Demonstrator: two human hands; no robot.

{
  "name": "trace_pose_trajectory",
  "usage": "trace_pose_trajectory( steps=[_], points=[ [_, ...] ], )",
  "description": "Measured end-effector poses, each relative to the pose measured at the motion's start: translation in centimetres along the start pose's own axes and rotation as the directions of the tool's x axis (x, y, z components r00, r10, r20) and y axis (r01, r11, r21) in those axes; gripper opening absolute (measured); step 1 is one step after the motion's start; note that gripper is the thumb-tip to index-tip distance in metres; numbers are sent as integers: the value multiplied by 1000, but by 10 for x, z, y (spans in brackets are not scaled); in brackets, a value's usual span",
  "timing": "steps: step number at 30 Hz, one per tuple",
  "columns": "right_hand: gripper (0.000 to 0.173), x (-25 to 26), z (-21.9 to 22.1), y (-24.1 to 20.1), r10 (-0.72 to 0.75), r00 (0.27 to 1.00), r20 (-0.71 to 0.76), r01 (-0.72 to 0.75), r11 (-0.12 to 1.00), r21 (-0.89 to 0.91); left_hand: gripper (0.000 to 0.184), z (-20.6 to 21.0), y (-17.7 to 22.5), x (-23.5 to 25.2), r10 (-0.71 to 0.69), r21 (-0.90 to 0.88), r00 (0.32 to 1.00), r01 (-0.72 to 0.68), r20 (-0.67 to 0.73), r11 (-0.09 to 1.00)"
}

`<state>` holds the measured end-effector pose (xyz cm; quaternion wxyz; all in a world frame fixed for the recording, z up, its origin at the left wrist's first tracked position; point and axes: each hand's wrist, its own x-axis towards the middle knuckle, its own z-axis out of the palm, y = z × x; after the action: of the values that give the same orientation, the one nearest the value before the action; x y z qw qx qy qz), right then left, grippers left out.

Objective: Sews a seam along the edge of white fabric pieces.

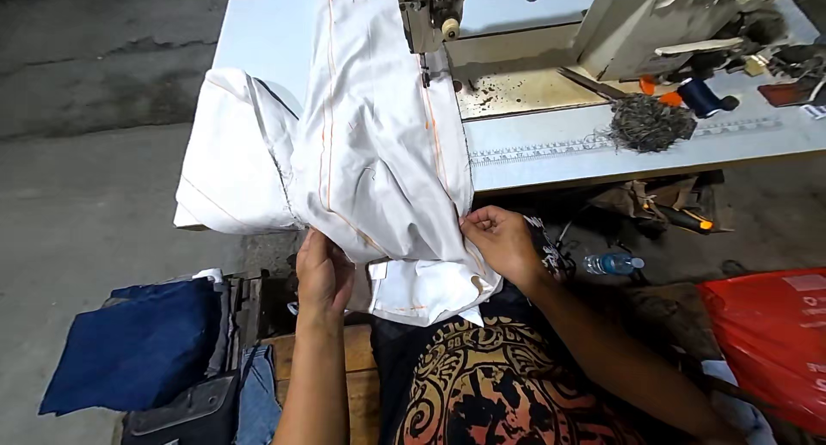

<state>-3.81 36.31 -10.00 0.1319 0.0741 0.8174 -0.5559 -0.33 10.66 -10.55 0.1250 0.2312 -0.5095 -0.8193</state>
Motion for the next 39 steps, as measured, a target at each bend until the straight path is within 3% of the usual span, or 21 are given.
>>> trace_pose_trajectory(
  steps=[4, 8, 12, 18, 25, 30, 32, 35, 39],
  points=[
    [16, 3, 7, 4, 30, 999, 36, -35, 991, 126, 34, -4, 0, 2, -18, -22, 1000, 18, -10, 1000],
    [14, -2, 14, 13, -67, 990, -126, 89, 979, 183, 30, 0, 6, -2, -54, 109, 998, 52, 15, 993],
    [13, 1, 22, 12, -153, 958, -243, 201, 962, 184, 33, 5, 12, -4, -46, 214, 988, 15, 145, 977],
    [14, 9, 33, 5, -116, 924, -364, 179, 973, 145, 29, 5, 22, 1, -69, 300, 970, -4, 232, 954],
    [17, 10, 38, 10, -131, 902, -412, 193, 975, 112, 20, 7, 26, 6, -109, 280, 952, 26, 286, 960],
    [11, 10, 42, 17, -311, 819, -483, 332, 942, -44, 24, 17, 32, 6, -103, 351, 952, -5, 289, 936],
    [10, 6, 36, 15, -353, 808, -471, 334, 934, -127, 23, 17, 41, 8, -44, 368, 956, -70, 290, 927],
    [18, 0, 26, 12, -253, 910, -329, 204, 963, -176, 23, 13, 48, 10, 18, 364, 954, -131, 299, 922],
    [21, -2, 26, 13, -74, 987, -145, 69, 997, -39, 21, 10, 45, 12, 14, 406, 964, -125, 265, 905]
  ],
)
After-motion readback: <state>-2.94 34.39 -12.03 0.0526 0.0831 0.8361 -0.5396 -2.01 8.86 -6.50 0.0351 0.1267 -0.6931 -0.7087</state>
